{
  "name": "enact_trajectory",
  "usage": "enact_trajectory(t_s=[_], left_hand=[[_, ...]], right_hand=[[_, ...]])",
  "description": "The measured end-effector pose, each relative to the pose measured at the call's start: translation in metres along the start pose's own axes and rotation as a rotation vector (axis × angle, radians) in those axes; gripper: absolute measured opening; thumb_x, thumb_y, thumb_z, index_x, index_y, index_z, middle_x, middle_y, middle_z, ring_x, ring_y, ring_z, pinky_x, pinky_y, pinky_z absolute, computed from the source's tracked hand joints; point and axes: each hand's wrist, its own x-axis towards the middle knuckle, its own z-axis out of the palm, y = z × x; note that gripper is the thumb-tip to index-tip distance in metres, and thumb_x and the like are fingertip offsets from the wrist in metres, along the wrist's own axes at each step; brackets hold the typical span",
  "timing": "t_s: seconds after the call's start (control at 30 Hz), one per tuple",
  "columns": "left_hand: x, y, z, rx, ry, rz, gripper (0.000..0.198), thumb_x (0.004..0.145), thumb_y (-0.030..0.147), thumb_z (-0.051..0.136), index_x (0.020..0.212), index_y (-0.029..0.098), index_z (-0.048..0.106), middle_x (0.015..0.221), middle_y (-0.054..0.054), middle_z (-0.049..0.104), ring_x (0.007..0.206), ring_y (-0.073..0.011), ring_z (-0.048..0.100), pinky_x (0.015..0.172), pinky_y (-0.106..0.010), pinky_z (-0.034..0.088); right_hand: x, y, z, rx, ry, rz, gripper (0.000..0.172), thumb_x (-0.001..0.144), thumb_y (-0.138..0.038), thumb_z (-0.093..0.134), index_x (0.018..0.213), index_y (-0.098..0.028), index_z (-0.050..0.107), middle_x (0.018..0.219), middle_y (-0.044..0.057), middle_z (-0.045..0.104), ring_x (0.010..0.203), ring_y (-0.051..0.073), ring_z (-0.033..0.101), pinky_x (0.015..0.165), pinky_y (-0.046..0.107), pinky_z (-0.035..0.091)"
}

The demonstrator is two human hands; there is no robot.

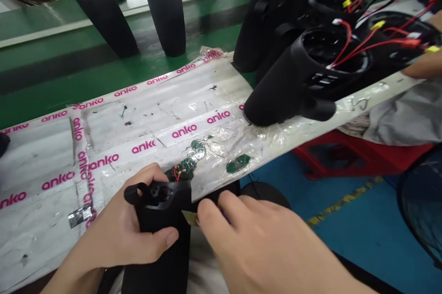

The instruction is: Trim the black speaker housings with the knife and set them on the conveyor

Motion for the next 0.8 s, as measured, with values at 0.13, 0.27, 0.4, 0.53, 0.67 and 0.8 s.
enact_trajectory(t_s=[0.13,0.27,0.4,0.53,0.67,0.8], left_hand=[[-0.003,0.001,0.004,0.017,-0.018,-0.006,0.041,0.058,0.023,0.083,0.086,0.026,0.053,0.082,0.005,0.056,0.071,-0.0167,0.052,0.06,-0.03,0.041],[-0.001,0.005,0.007,0.07,-0.018,-0.001,0.042,0.059,0.022,0.083,0.087,0.026,0.052,0.084,0.004,0.056,0.071,-0.0171,0.053,0.061,-0.031,0.043],[0.0,0.009,0.008,0.082,-0.013,0.004,0.038,0.061,0.02,0.08,0.084,0.026,0.051,0.087,0.003,0.057,0.073,-0.0178,0.055,0.064,-0.032,0.045],[0.0,0.009,0.011,0.052,0.002,0.009,0.039,0.061,0.022,0.08,0.087,0.026,0.05,0.091,0.001,0.059,0.078,-0.0204,0.059,0.07,-0.036,0.049],[0.003,0.009,0.013,0.07,-0.004,0.016,0.035,0.064,0.024,0.078,0.083,0.026,0.048,0.089,0.001,0.058,0.077,-0.0205,0.059,0.069,-0.036,0.05],[0.006,0.012,0.012,0.104,0.001,0.068,0.036,0.062,0.022,0.073,0.076,0.026,0.04,0.081,0.002,0.055,0.073,-0.019,0.059,0.063,-0.033,0.047]], right_hand=[[0.014,-0.017,0.015,0.069,0.005,-0.056,0.039,0.087,0.0,0.042,0.116,-0.022,0.055,0.081,-0.002,0.066,0.06,0.019,0.062,0.053,0.034,0.042],[0.016,-0.022,0.024,0.011,0.084,-0.048,0.035,0.087,-0.001,0.042,0.11,-0.023,0.056,0.074,-0.003,0.063,0.055,0.02,0.056,0.051,0.036,0.039],[0.016,-0.023,0.027,0.003,0.081,-0.028,0.033,0.084,0.0,0.043,0.104,-0.025,0.052,0.072,-0.004,0.06,0.054,0.02,0.054,0.051,0.037,0.037],[0.012,-0.022,0.025,-0.017,0.036,-0.032,0.028,0.089,-0.004,0.046,0.107,-0.025,0.052,0.076,-0.003,0.062,0.058,0.02,0.055,0.054,0.037,0.04],[0.009,-0.021,0.022,-0.061,0.005,-0.061,0.025,0.092,-0.008,0.049,0.111,-0.024,0.052,0.079,-0.003,0.064,0.06,0.021,0.057,0.056,0.038,0.043],[0.014,-0.021,0.022,-0.139,-0.002,-0.069,0.023,0.093,-0.012,0.052,0.114,-0.022,0.053,0.078,-0.003,0.063,0.058,0.02,0.058,0.054,0.037,0.043]])
